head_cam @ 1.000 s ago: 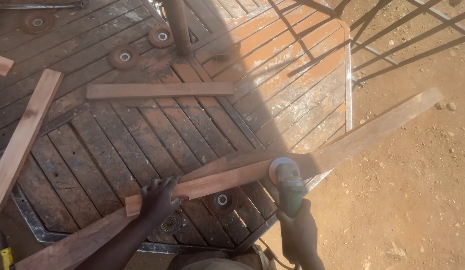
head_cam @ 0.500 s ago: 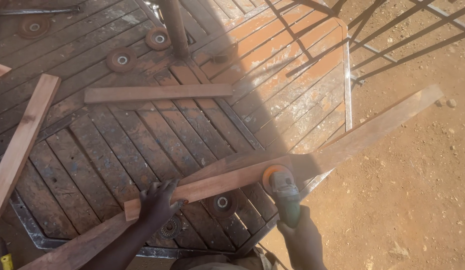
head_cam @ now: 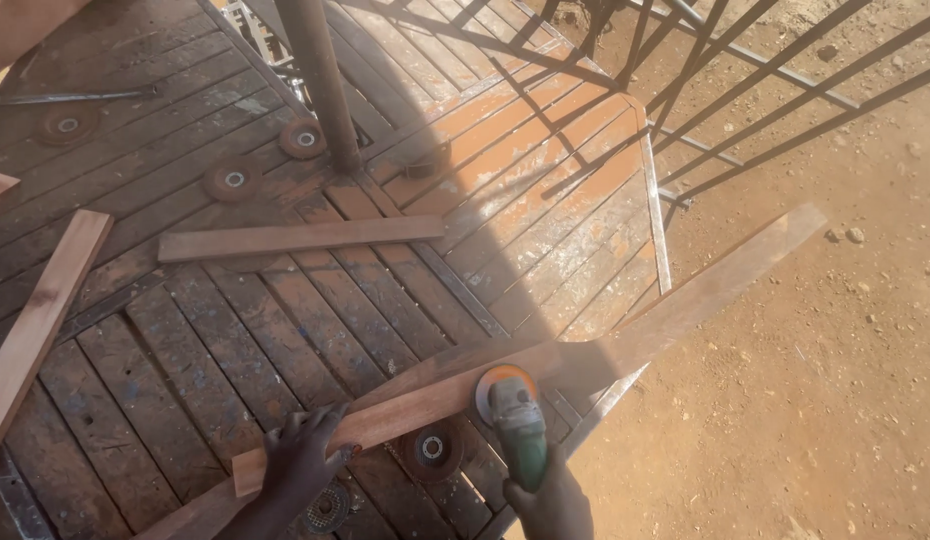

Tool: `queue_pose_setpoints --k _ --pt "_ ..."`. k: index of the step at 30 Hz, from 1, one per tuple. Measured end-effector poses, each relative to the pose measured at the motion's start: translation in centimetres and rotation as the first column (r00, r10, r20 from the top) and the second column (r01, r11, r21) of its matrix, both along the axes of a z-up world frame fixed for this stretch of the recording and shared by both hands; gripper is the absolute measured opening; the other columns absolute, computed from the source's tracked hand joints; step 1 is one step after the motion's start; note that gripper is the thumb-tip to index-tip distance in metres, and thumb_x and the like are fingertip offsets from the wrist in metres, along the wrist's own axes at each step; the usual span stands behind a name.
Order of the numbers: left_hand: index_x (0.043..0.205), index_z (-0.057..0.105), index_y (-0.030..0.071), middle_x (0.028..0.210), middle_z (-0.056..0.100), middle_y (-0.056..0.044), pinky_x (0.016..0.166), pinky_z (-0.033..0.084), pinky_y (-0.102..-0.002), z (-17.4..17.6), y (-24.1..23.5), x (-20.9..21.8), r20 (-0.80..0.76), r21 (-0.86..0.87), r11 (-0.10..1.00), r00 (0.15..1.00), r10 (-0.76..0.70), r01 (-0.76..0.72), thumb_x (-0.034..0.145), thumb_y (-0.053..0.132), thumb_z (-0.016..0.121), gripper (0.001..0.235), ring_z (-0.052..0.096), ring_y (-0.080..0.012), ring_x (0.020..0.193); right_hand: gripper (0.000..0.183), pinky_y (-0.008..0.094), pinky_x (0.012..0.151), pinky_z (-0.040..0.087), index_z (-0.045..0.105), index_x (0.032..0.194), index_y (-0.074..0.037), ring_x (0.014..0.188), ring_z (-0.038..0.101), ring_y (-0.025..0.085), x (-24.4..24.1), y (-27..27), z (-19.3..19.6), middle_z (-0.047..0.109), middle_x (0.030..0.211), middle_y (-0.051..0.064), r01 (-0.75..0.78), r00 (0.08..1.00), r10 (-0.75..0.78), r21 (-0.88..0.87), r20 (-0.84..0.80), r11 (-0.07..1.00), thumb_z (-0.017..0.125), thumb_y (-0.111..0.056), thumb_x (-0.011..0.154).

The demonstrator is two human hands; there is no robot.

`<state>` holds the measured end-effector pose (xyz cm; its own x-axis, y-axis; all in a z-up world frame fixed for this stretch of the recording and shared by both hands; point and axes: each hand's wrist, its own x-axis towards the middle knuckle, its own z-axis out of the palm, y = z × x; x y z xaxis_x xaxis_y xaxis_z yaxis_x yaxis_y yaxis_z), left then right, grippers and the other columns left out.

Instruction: Sanding a curved wooden component using an angle grinder with a sanding disc on a metal workbench.

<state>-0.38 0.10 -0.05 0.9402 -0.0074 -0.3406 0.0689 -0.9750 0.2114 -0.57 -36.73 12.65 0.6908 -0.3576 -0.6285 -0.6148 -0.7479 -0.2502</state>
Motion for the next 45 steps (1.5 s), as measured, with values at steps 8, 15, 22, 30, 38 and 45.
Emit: queue_pose_setpoints --k 8,15,22,30,38,45 --pt "0.157 0.030 0.052 0.161 0.033 0.028 0.108 0.034 -0.050 1.4 0.3 0.9 -0.191 -0.044 0.999 0.982 -0.005 -0.004 0.091 0.051 0.073 0.078 0.037 -0.0171 0.138 0.087 0.048 0.078 0.053 0.030 0.136 -0.036 0.101 0.070 0.037 1.5 0.3 -2.1 0.073 0.108 0.003 -0.293 0.942 0.301 0.074 -0.146 0.953 0.077 -0.051 0.064" --pt "0.156 0.032 0.053 0.159 0.036 0.029 0.110 0.032 -0.048 -0.9 0.9 0.8 -0.134 -0.036 0.999 0.991 -0.019 0.015 0.090 0.056 0.071 0.077 0.036 -0.0154 0.139 0.042 0.045 0.078 0.050 0.051 0.105 -0.011 0.088 0.070 0.038 5.8 -5.7 6.5 0.075 0.092 0.017 0.201 0.979 -0.199 -0.062 0.035 0.978 0.067 -0.038 0.076" --pt "0.156 0.035 0.048 0.155 0.041 0.025 0.111 0.032 -0.052 -0.2 0.6 0.6 -0.107 -0.033 0.999 0.994 -0.030 0.026 0.089 0.057 0.074 0.078 0.040 -0.0184 0.136 0.038 0.049 0.081 0.049 0.054 0.113 -0.006 0.094 0.068 0.040 5.1 -3.0 13.0 0.071 0.099 0.022 0.427 0.902 -0.426 -0.006 0.067 0.904 0.062 -0.030 0.084" --pt "0.155 0.040 0.044 0.156 0.043 0.019 0.107 0.032 -0.054 0.4 0.5 0.5 -0.035 -0.068 0.997 0.998 -0.050 0.048 0.091 0.052 0.070 0.071 0.042 -0.0220 0.134 0.055 0.051 0.077 0.050 0.047 0.114 -0.023 0.095 0.068 0.045 0.7 4.0 4.4 0.073 0.108 0.009 -0.088 0.996 0.088 0.061 -0.006 0.994 0.071 -0.040 0.069" --pt "0.155 0.041 0.041 0.156 0.043 0.016 0.109 0.031 -0.057 -0.7 1.2 -0.2 -0.028 -0.083 0.995 0.998 -0.059 0.057 0.092 0.056 0.066 0.069 0.042 -0.0239 0.135 0.059 0.052 0.071 0.051 0.047 0.121 -0.028 0.092 0.069 0.042 0.7 4.9 4.9 0.073 0.104 0.006 -0.259 0.966 0.258 0.042 0.023 0.965 0.072 -0.039 0.069" --pt "0.154 0.044 0.038 0.152 0.047 0.013 0.107 0.032 -0.057 -0.3 0.9 0.2 0.043 -0.112 0.991 0.997 -0.061 0.066 0.091 0.050 0.069 0.070 0.043 -0.0258 0.132 0.037 0.045 0.065 0.044 0.047 0.109 -0.009 0.071 0.060 0.032 4.7 -2.5 11.5 0.063 0.083 0.016 0.256 0.966 -0.257 0.026 0.041 0.966 0.060 -0.033 0.084"
